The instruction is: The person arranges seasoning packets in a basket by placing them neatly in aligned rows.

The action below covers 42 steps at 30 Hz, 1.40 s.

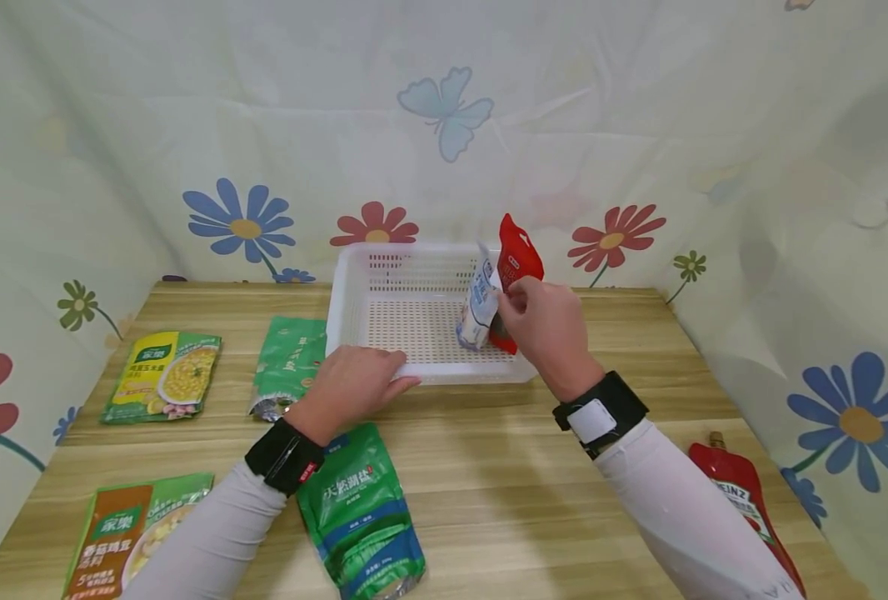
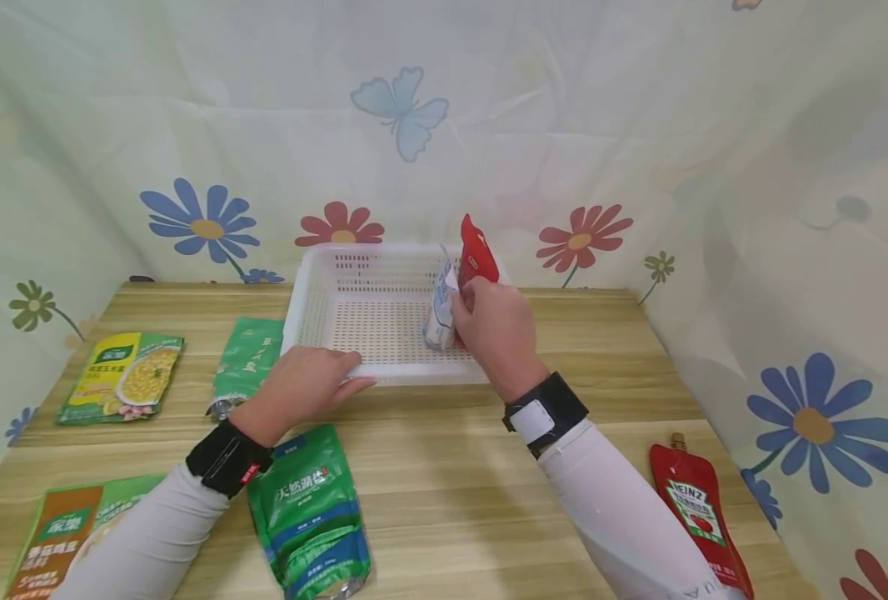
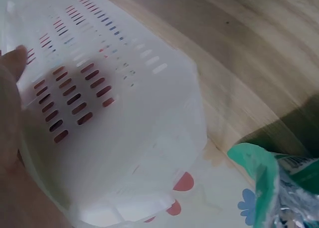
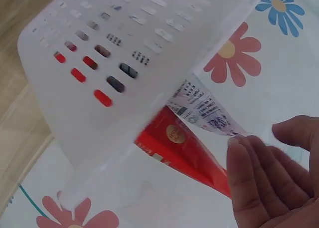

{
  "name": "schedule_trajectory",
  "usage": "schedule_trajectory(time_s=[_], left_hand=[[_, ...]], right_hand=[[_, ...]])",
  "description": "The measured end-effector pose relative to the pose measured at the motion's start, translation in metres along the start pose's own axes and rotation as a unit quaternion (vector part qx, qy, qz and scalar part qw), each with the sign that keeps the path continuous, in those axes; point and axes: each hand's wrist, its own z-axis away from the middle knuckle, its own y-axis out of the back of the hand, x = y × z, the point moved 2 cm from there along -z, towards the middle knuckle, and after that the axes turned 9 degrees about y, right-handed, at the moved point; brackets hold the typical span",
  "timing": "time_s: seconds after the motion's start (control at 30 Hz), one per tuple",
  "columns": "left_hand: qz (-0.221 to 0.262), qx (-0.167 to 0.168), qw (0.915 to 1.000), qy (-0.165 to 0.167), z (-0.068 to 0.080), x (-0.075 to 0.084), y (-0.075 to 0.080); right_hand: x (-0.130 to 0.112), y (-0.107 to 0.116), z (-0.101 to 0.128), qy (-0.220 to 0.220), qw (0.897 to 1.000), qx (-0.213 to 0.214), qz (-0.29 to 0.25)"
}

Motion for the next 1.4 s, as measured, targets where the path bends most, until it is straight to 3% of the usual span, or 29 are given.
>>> schedule_trajectory(time_s=[0.17, 0.37, 0.5, 0.67, 1.17, 1.4], left_hand=[[-0.012, 0.002, 0.9999, -0.001, -0.001, 0.001, 0.000], [-0.016, 0.020, 0.9997, -0.004, -0.001, 0.002, 0.002], [-0.023, 0.014, 0.9996, -0.001, -0.001, 0.003, 0.001], [-0.028, 0.005, 0.9996, 0.003, 0.000, 0.003, 0.001], [-0.038, 0.035, 0.9983, -0.028, 0.000, 0.004, 0.001], [-0.048, 0.035, 0.9979, -0.027, 0.000, 0.002, 0.000]], right_hand=[[0.006, -0.002, 0.010, 0.044, 0.999, 0.023, -0.003], [0.014, -0.005, 0.019, 0.071, 0.997, 0.018, -0.013], [0.016, -0.007, 0.024, 0.092, 0.995, 0.019, -0.017], [0.013, -0.009, 0.033, 0.110, 0.994, 0.005, -0.020], [0.003, -0.022, 0.050, 0.180, 0.982, -0.006, -0.049], [0.006, -0.027, 0.055, 0.204, 0.976, -0.035, -0.065]])
